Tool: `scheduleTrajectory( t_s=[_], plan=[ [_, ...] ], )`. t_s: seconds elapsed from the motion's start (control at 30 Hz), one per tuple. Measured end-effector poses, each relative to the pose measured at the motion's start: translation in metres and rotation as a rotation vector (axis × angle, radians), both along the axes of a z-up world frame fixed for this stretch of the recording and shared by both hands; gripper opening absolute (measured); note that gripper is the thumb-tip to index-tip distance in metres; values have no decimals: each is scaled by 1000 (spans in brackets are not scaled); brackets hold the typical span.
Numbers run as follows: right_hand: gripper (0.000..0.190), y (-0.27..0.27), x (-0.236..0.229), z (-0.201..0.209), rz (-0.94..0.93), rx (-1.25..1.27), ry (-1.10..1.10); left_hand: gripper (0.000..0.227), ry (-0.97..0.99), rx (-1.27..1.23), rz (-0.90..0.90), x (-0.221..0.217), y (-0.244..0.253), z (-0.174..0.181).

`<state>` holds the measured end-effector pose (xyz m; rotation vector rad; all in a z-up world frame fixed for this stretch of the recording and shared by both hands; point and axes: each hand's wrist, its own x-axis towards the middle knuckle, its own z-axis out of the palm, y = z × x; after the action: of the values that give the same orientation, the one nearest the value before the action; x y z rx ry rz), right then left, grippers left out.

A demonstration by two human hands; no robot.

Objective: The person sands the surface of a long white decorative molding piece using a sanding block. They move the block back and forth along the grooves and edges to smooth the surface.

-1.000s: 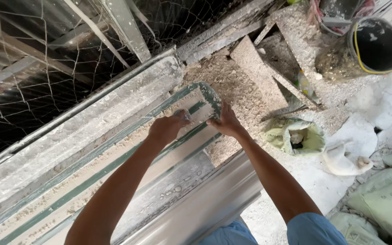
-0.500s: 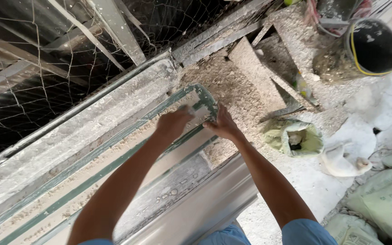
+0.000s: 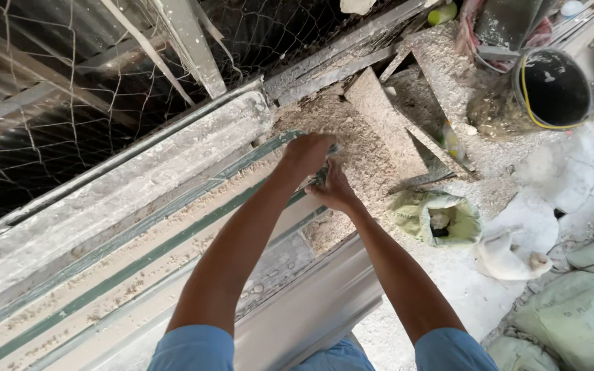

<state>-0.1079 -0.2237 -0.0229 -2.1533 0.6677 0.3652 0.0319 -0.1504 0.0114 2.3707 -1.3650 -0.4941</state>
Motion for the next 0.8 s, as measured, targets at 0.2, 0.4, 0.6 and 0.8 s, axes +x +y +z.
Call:
scheduleTrajectory(
  t_s=[0.2,0.4,0.6,0.8],
  plan=[
    [119,-2,2,-13,8,-104,-93,37,247,-156,191,14,-2,17],
    [112,6,-9,-18,-83,-64,-127,38,679,-239,466,8,-12,-3],
    [75,-41,-20,-60,-680,179,-361,51,660,-204,478,5,57,-5],
    [37,-77,-65,-62,-441,-206,-419,57,574,-185,488,-49,136,21]
  ],
)
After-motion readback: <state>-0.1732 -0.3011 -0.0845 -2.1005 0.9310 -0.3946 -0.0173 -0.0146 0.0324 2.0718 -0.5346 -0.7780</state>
